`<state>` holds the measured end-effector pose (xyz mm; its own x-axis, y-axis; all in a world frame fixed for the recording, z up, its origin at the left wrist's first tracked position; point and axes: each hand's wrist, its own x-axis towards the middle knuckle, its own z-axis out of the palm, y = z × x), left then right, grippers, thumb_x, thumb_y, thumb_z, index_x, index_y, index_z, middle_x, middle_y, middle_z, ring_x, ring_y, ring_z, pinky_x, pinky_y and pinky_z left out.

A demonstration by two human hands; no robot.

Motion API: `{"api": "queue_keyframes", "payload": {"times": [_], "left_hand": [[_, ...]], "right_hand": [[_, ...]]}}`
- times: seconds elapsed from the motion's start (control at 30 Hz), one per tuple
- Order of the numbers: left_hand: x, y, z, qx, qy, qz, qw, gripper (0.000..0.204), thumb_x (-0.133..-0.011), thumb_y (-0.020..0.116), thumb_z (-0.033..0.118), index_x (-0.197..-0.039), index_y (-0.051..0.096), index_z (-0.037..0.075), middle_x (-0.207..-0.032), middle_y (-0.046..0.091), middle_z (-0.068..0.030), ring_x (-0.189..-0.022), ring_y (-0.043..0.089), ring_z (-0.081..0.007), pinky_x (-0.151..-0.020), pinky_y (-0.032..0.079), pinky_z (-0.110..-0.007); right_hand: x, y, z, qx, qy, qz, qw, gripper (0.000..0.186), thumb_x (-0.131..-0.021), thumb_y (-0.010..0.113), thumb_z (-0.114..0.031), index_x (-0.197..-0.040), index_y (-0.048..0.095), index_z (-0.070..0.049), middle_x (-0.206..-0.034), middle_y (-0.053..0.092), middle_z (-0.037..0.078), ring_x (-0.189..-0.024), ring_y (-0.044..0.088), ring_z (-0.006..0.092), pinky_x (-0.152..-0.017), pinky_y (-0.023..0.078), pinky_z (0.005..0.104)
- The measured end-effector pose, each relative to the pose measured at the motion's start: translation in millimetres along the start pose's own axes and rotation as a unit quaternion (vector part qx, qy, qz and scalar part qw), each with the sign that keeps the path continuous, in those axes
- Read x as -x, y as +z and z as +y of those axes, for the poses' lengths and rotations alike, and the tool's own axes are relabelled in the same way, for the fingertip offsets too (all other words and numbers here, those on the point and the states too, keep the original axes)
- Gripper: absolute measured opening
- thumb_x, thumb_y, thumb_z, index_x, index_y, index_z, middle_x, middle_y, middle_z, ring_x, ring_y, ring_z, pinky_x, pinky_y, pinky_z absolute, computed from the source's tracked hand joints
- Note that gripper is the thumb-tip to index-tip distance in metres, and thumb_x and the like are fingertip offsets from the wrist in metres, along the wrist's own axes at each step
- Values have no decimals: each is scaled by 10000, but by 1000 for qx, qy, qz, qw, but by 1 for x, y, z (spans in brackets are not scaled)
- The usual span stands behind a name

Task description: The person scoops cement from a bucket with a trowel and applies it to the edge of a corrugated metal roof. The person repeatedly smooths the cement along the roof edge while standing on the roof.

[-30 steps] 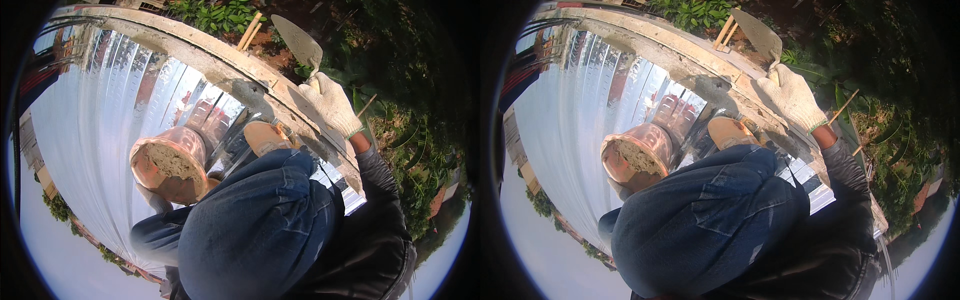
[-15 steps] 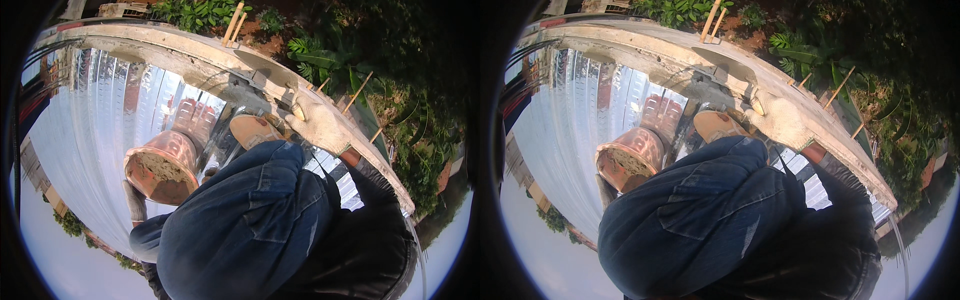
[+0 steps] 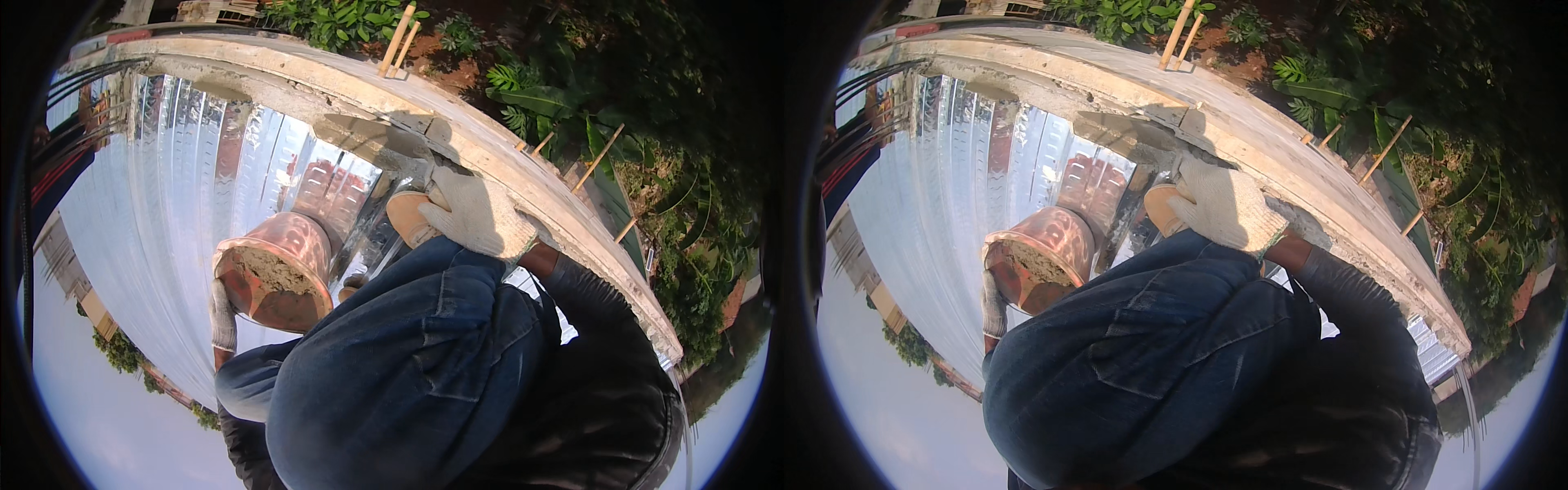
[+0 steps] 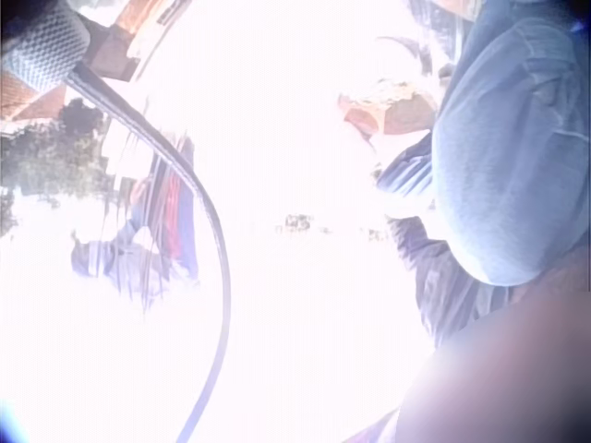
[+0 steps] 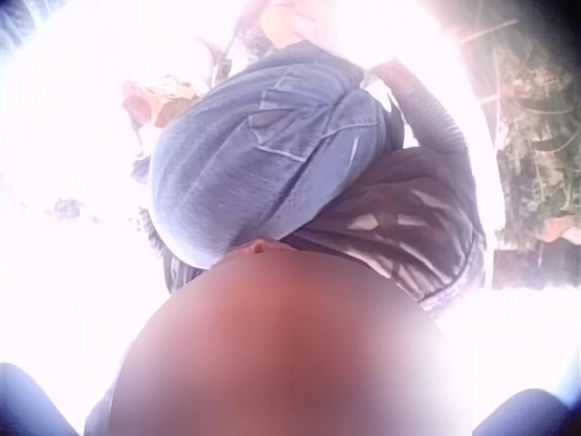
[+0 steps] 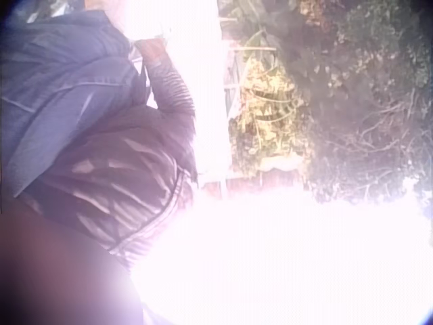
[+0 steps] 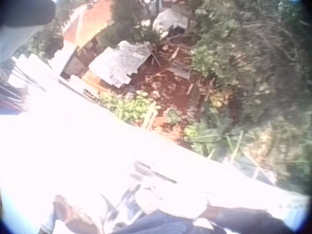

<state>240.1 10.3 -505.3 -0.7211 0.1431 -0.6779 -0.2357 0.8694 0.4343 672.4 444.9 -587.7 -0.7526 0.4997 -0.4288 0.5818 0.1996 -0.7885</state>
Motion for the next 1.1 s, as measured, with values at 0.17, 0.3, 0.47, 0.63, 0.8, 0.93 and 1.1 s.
{"api": "queue_keyframes", "payload": {"times": [0.17,0.3,0.47,0.63,0.8,0.93,1.1], "left_hand": [[-5,9,2,3,26,2,1000,731,-1155,510,637,-1473,653,-6,-1235,708,-31,-1052,638,-126,-889,547,-305],[-3,7,-2,9,37,5,999,727,-1156,511,634,-1468,655,-7,-1237,708,-31,-1063,637,-128,-895,545,-306],[-7,10,-2,10,45,1,999,723,-1157,512,630,-1463,658,-8,-1240,708,-31,-1076,635,-130,-902,543,-307],[-11,4,-6,11,52,-3,999,718,-1158,514,627,-1457,661,-10,-1243,709,-32,-1089,633,-132,-910,540,-308],[-6,19,-4,13,82,46,995,668,-1169,518,592,-1390,697,-12,-1218,721,-28,-1117,641,-157,-906,538,-334],[-9,23,-1,5,98,55,994,648,-1172,517,581,-1351,715,-11,-1183,729,-26,-1092,650,-163,-886,542,-341],[-9,28,-5,9,113,59,992,640,-1173,517,576,-1334,716,-11,-1167,729,-26,-1077,646,-162,-877,540,-343]], "right_hand": [[-30,24,-20,27,-21,2,999,390,-1010,721,-392,-1143,675,-28,-977,756,252,-928,739,481,-798,585,540],[-24,24,-27,8,-14,-7,1000,381,-1022,710,-391,-1134,679,-28,-974,759,252,-912,743,470,-768,588,533],[-25,14,-25,-10,-33,113,993,369,-1035,699,-380,-1153,674,-31,-988,763,248,-913,747,467,-760,587,536],[-25,21,-28,42,-24,57,997,323,-1028,723,-324,-1138,658,-27,-959,763,237,-886,744,472,-756,589,540],[-34,30,-26,-29,51,100,993,320,-1035,717,-318,-1107,645,-14,-950,758,243,-884,742,471,-760,583,554],[-19,17,-26,39,13,40,998,299,-1043,704,-306,-1093,679,-12,-935,752,251,-870,750,459,-749,591,551],[10,33,27,14,-52,126,991,355,-1041,706,-361,-1204,683,-46,-975,760,247,-929,746,469,-780,593,537]]}}
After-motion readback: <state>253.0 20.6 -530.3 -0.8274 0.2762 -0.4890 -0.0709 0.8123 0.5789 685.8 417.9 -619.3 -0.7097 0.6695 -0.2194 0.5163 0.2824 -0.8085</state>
